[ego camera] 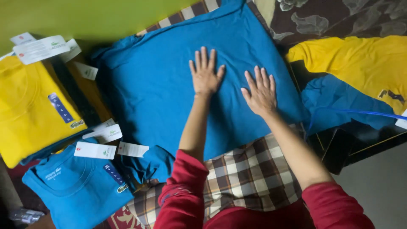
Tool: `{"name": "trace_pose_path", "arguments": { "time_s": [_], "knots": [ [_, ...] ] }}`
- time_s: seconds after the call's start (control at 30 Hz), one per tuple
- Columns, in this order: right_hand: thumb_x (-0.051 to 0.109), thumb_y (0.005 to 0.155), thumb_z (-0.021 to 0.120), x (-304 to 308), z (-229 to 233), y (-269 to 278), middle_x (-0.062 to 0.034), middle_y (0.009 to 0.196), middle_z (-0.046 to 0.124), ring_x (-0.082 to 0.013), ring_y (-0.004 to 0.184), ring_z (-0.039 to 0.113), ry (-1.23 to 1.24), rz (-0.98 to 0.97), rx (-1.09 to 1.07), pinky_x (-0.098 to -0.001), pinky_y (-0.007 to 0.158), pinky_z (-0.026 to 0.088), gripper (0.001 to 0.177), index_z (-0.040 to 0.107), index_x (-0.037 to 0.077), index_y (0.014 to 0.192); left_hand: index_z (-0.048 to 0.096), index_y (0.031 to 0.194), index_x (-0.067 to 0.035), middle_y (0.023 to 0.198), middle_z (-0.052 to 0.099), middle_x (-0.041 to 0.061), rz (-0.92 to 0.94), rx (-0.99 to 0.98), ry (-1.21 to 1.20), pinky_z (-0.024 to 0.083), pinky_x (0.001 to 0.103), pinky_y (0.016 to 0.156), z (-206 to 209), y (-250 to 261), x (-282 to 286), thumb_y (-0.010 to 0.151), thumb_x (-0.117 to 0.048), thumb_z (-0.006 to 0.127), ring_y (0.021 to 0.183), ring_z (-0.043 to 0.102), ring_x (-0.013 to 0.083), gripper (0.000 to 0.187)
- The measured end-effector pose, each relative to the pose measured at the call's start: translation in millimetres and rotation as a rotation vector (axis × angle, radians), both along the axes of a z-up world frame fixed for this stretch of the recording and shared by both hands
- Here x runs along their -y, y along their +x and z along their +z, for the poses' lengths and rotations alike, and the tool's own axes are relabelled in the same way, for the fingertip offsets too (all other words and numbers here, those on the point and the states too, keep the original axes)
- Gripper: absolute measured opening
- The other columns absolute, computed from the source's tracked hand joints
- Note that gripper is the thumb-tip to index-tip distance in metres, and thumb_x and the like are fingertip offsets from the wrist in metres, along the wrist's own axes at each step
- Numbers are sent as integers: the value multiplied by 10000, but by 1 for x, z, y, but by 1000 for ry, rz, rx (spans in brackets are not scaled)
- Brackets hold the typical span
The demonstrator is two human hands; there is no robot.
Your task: The person is folding a blue t-shirt and placing it onto a stack of folded shirts.
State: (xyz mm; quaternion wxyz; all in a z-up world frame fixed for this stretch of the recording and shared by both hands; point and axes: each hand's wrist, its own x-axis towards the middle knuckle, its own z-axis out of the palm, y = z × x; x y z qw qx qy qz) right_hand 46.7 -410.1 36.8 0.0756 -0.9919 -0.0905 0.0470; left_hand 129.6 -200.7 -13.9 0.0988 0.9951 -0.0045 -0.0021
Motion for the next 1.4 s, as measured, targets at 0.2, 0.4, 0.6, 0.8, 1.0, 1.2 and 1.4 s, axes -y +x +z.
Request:
{"name": "trace_pose_path", "arguments": {
  "time_s": [0.2,0.4,0.6,0.8,1.0,1.2,1.4],
  "knots": [
    [507,1056,436,3,-1,4,-170,1712,241,-340,1589,188,40,12,-3,-571,1264,108,645,346,242,1637,217,1666,-291,1737,120,107,153,-84,5,97,589,1280,16,-26,-41,1058,-670,308,1609,106,329,722],
    [495,1062,432,4,-2,2,-194,1703,263,-354,1584,195,78,33,15,-585,1258,107,641,359,221,1637,179,1669,-296,1742,90,102,296,-153,-10,57,601,1272,27,-101,-84,1050,-677,284,1607,65,339,735],
    [464,1094,395,1,-7,-7,-228,1700,268,-378,1590,190,80,47,42,-610,1258,114,619,361,181,1643,228,1662,-299,1732,171,99,550,-83,62,104,607,1246,33,-192,-144,1035,-666,357,1590,164,335,738],
    [400,1060,505,-46,-4,-48,-247,1647,375,-404,1541,319,49,159,143,-627,1212,221,593,446,166,1602,234,1656,-244,1698,222,164,659,-51,-18,204,538,1258,11,-267,-210,1039,-664,326,1553,235,382,752],
    [439,981,596,-134,-17,-91,-223,1603,420,-387,1495,386,69,385,338,-629,1165,298,626,481,207,1551,269,1648,-206,1679,257,195,654,-7,-16,199,524,1253,20,-268,-204,1051,-618,334,1558,236,374,728],
    [463,1000,536,-240,-21,-167,-166,1662,333,-360,1547,283,271,692,161,-628,1215,204,633,426,217,1573,246,1652,-186,1701,167,203,607,-44,58,160,534,1267,1,-269,-214,1060,-632,282,1579,146,374,742],
    [544,943,615,-208,-12,-138,-95,1598,463,-311,1476,422,275,706,395,-556,1166,329,615,528,306,1503,241,1650,-153,1680,190,250,356,-106,-36,275,566,1215,33,-315,-200,1087,-558,326,1535,236,449,699]
  ]
}}
